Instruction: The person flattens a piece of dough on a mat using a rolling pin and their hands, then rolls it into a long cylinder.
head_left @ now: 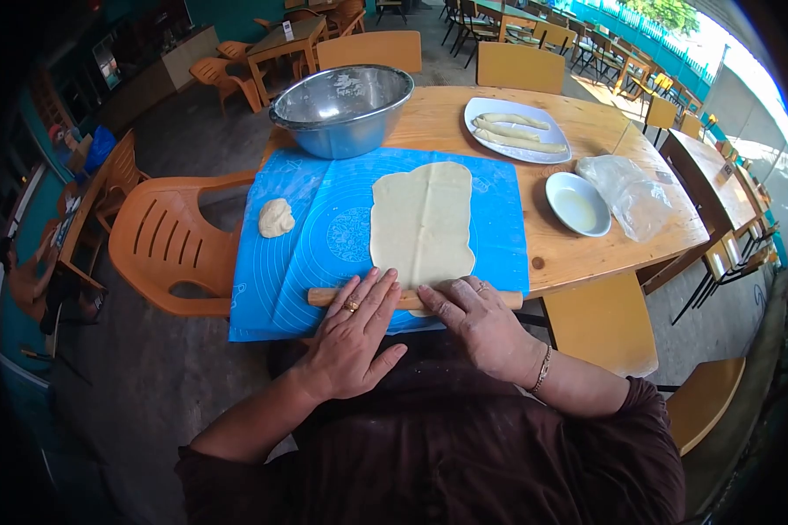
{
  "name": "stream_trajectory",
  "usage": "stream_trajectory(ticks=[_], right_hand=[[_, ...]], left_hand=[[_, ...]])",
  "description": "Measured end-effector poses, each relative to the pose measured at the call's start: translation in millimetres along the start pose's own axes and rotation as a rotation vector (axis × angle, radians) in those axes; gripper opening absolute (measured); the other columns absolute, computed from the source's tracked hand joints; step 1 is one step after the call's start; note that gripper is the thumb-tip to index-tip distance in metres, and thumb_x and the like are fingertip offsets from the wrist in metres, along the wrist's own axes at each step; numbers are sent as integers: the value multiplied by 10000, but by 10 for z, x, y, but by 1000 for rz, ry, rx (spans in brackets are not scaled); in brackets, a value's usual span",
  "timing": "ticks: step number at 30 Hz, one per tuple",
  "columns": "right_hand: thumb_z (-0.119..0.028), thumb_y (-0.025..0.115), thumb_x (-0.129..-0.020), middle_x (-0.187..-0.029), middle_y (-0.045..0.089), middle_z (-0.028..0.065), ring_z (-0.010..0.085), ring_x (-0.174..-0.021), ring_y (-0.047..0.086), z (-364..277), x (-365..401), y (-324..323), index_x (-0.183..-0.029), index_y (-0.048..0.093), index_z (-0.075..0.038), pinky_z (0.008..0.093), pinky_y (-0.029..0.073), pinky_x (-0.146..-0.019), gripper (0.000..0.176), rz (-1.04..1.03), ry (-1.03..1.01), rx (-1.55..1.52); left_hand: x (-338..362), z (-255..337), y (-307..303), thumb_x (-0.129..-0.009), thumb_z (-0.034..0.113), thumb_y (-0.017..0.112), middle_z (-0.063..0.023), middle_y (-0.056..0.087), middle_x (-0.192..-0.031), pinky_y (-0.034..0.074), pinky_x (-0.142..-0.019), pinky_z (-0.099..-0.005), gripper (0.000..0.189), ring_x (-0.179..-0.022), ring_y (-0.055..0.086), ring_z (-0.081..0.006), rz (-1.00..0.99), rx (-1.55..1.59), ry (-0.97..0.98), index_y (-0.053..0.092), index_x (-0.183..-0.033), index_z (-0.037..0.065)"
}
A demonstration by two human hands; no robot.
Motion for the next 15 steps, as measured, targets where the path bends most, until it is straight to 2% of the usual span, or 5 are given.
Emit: stream_trajectory(ticks=[4, 6, 8, 10, 15], right_hand=[[20, 594, -788, -978, 545, 157, 339, -947, 559, 4, -26, -121, -1296, 581, -14, 438, 481, -852, 509, 12, 45, -150], [31, 584, -800, -982, 550, 166, 353, -935, 565, 84, -25, -278, -1297, 574, -13, 435, 487, -840, 498, 80, 96, -163], [43, 573, -813, -985, 555, 175, 366, -922, 572, 237, -35, -407, -1298, 568, -12, 433, 492, -829, 488, 144, 147, -176], [43, 529, -854, -982, 550, 208, 398, -892, 579, 529, -29, -561, -1303, 551, -9, 455, 497, -810, 453, 300, 400, -77], [28, 478, -883, -984, 555, 238, 409, -905, 603, 1156, -172, -374, -1330, 534, -18, 468, 511, -799, 452, 269, 564, 161]], left_hand=[[-149, -7, -264, -1012, 324, 446, -284, 450, -1451, 244, -1180, -494, 573, -1408, 371, -422, 152, 313, 73, 437, -1396, -101], [-323, -105, -500, -1025, 297, 449, -270, 502, -1413, 282, -1169, -478, 520, -1386, 418, -404, 279, 451, 109, 482, -1361, -97], [-486, -323, -802, -1034, 224, 433, -241, 607, -1280, 417, -1060, -453, 408, -1237, 565, -381, 602, 484, 110, 555, -1267, -87], [-758, -579, -839, -1043, 213, 390, -221, 633, -1229, 418, -1049, -398, 395, -1182, 594, -309, 664, 561, -78, 594, -1198, -87], [-1663, -1156, -151, -1009, 209, 492, -208, 668, -1137, 469, -966, -404, 323, -1090, 621, -352, 250, 274, -209, 646, -1133, -47]])
Point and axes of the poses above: each hand's wrist, its own x-axis away from the middle knuckle, its own y-axis out of the palm, z = x × y, the point moved 5 cm from there along -x, towards the middle knuckle
